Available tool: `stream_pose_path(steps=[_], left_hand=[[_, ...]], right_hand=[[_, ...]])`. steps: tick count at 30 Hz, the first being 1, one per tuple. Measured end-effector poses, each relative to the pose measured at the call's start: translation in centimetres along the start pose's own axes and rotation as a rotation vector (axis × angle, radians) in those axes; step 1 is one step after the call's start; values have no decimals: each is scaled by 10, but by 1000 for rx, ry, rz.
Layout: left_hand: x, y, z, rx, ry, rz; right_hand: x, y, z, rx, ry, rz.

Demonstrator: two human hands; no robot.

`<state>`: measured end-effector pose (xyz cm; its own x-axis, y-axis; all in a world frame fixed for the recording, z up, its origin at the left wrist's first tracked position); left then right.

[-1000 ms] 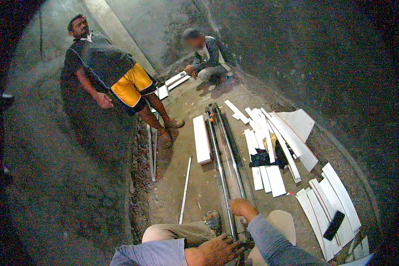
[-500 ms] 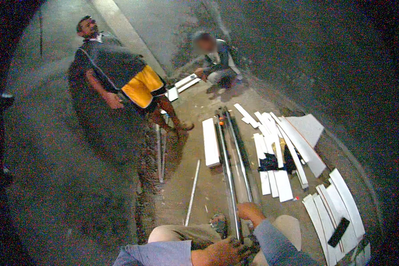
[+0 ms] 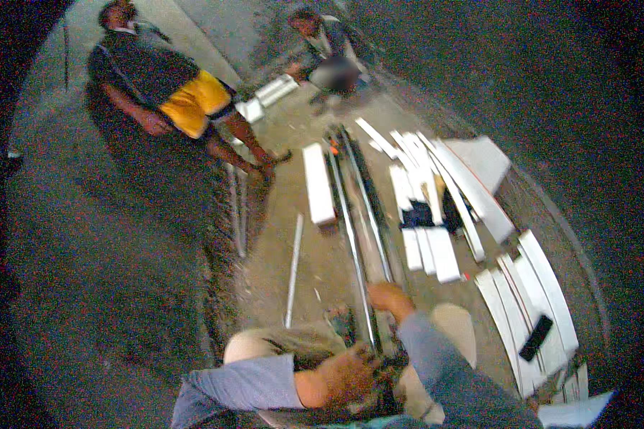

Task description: The person uses a manual tile cutter to score and snap white rectangular tiles. They position each tile, clamp it, score the surface, and snap it along the score line, then stack the cut pieces.

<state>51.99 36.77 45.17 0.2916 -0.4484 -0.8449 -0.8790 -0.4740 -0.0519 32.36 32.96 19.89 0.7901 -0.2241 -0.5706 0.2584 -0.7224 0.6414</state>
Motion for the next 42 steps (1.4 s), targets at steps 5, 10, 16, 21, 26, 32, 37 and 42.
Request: stream_pose_path(steps=[5, 10, 16, 21, 26, 32, 37, 42], left_hand=[[-16, 29, 0, -83, -45, 127], [-24, 30, 0, -87, -43, 126], [-28, 34, 0, -103, -50, 111], [-19, 39, 3, -121, -18, 77], [-11, 45, 8, -107, 43, 67], [-20, 38, 0, -81, 78, 54], [-24, 35, -11, -118, -9, 126], [-3, 15, -6, -124, -256, 148]], right_hand=[[-40, 16, 11, -156, -243, -10], [-52, 28, 6, -146, -175, -22], [-54, 29, 11, -98, -97, -18], [-54, 31, 17, -183, -238, -17], [-56, 29, 23, -217, -322, -18], [-50, 28, 22, -91, -105, -14], [-60, 43, 27, -118, -122, -63], [-43, 37, 17, -133, -146, -2]])
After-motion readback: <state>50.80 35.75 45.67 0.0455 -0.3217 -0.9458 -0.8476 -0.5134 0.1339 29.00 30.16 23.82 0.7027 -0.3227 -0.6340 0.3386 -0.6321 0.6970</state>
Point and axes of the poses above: each hand's wrist, its own z-axis towards the middle knuckle, its own x-axis out of the palm, y = z × x, the point moved 8 cm from there along z, towards the middle knuckle, and after that the axes turned 10 degrees about z, right-handed, at the moved point
